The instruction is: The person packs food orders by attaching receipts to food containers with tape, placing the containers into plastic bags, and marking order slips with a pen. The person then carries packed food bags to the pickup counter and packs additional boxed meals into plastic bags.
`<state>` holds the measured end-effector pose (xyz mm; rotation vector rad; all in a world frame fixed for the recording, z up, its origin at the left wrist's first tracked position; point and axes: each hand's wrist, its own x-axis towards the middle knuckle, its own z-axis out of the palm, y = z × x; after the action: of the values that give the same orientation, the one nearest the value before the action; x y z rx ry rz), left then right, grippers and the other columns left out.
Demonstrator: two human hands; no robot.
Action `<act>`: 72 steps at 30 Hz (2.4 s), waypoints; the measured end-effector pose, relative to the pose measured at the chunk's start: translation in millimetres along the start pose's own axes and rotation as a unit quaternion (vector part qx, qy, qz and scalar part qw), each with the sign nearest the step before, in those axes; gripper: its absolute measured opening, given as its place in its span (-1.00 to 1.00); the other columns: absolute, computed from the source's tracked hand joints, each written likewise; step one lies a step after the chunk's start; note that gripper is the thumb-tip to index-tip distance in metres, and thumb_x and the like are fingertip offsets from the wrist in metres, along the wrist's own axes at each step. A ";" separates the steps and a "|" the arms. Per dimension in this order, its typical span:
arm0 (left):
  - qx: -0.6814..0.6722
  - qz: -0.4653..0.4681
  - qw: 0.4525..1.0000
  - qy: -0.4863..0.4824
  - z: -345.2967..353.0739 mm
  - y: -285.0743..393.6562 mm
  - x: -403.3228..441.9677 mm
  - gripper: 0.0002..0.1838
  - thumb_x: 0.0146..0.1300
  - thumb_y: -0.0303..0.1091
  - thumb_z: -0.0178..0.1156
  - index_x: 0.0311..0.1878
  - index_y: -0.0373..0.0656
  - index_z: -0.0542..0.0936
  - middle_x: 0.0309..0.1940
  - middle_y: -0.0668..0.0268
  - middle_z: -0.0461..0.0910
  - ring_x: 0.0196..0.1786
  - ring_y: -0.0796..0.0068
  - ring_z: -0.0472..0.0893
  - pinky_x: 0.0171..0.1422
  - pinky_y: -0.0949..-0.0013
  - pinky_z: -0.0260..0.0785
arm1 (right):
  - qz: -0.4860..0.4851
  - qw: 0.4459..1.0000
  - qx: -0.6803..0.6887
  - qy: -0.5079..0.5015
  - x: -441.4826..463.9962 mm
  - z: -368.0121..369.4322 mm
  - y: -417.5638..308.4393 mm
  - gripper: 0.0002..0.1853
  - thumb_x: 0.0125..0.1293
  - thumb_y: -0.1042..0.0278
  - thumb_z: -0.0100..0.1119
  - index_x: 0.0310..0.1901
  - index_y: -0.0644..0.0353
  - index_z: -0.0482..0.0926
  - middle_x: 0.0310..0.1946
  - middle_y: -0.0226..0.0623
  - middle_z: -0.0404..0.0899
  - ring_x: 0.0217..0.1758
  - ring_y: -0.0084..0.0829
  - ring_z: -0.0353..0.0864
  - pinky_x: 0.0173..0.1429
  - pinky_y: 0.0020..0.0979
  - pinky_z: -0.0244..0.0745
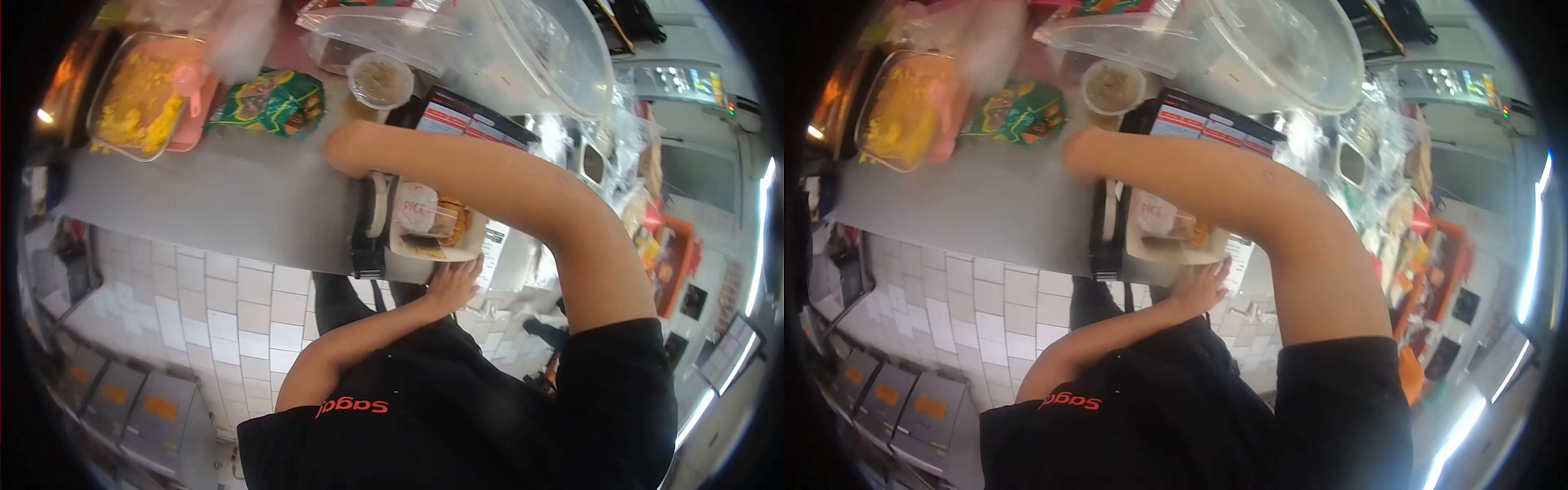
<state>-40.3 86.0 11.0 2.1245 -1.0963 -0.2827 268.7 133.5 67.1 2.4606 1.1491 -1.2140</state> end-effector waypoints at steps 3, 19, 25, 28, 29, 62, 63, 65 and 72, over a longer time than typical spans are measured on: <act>0.018 -0.011 0.999 -0.025 -10.4 0.8 3.4 -0.18 0.20 0.09 0.19 0.44 -0.15 0.24 0.20 0.19 0.48 0.23 0.15 0.46 0.19 -0.07 0.31 | 0.051 0.994 0.072 0.056 -10.0 -30.7 -7.9 -0.66 0.11 0.17 0.26 -0.17 0.24 0.69 -0.23 -0.04 0.68 -0.07 -0.03 0.69 -0.05 -0.12 0.61; 0.092 -0.111 0.989 -0.043 1.0 21.7 25.5 -0.08 0.09 0.32 0.22 0.50 0.24 0.21 0.51 0.15 0.07 0.49 0.10 0.16 0.33 -0.29 0.14 | 0.109 0.573 0.552 0.596 -379.5 134.3 -73.5 -0.83 0.22 0.41 0.38 -0.39 0.33 0.62 -0.41 -0.26 0.65 -0.47 -0.59 0.61 -0.39 -0.58 0.48; 0.155 -0.138 0.977 -0.047 1.1 34.6 30.5 0.01 -0.08 0.39 0.30 0.48 0.27 0.26 0.52 0.23 0.05 0.47 0.17 0.16 0.34 -0.26 0.09 | 0.269 0.492 0.598 0.572 -311.7 349.3 -114.9 -0.82 0.11 0.50 0.41 -0.27 0.20 0.59 -0.19 -0.31 0.62 -0.12 -0.50 0.63 -0.12 -0.49 0.56; 0.171 -0.150 0.972 -0.063 4.0 34.7 31.9 0.03 -0.09 0.39 0.31 0.49 0.36 0.21 0.53 0.25 0.02 0.47 0.18 0.16 0.31 -0.31 0.07 | 0.260 0.517 0.532 0.618 -290.8 364.2 -122.8 -0.84 0.05 0.63 0.33 -0.33 0.24 0.57 -0.32 -0.31 0.55 -0.26 -0.49 0.62 -0.20 -0.48 0.54; 0.176 -0.151 0.970 -0.067 4.3 36.1 31.6 0.03 -0.09 0.38 0.32 0.49 0.36 0.21 0.53 0.25 0.02 0.47 0.18 0.15 0.31 -0.31 0.07 | 0.272 0.472 0.540 0.641 -283.9 374.2 -120.7 -0.83 0.04 0.68 0.29 -0.33 0.26 0.57 -0.32 -0.31 0.54 -0.35 -0.51 0.60 -0.19 -0.52 0.55; 0.068 -0.016 0.994 -0.078 -22.6 31.3 26.2 0.08 -0.18 0.28 0.44 0.47 0.17 0.28 0.43 0.10 0.19 0.37 0.07 0.28 0.30 -0.11 0.14 | 0.334 0.690 0.321 0.555 -279.2 389.1 -94.8 -0.53 0.04 0.36 0.34 0.06 0.10 0.57 0.36 -0.03 0.29 0.26 -0.11 0.44 0.22 -0.08 0.31; 0.082 0.016 0.996 -0.012 -40.0 24.8 26.5 0.04 -0.14 0.19 0.46 0.47 0.16 0.27 0.40 0.11 0.23 0.36 0.08 0.29 0.29 -0.06 0.16 | 0.397 0.681 0.274 0.551 -281.0 391.7 -97.8 -0.51 0.04 0.30 0.34 0.08 0.09 0.57 0.36 -0.03 0.29 0.26 -0.11 0.44 0.24 -0.06 0.27; 0.101 0.083 0.984 0.122 -82.9 8.5 32.7 -0.03 -0.05 0.01 0.48 0.47 0.12 0.26 0.34 0.14 0.31 0.34 0.08 0.32 0.28 0.04 0.20 | 0.513 0.637 0.266 0.510 -286.9 390.6 -95.3 -0.39 0.11 0.06 0.34 0.20 0.11 0.49 0.30 -0.01 0.31 0.24 -0.05 0.41 0.22 -0.04 0.22; 0.281 -0.050 0.958 0.019 -239.4 -50.7 136.0 -0.61 0.04 -0.25 0.35 -0.01 -0.05 0.65 -0.33 0.12 0.68 -0.16 0.06 0.66 -0.04 0.08 0.47 | 0.577 0.520 0.342 0.528 -291.2 347.5 -48.3 -0.28 0.15 0.02 0.38 0.30 0.15 0.37 0.29 0.05 0.26 0.26 0.00 0.37 0.28 -0.03 0.22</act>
<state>191.0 118.6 165.2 2.6772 -1.1423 0.0358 -84.5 -154.8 61.8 3.2540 -1.3473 0.5109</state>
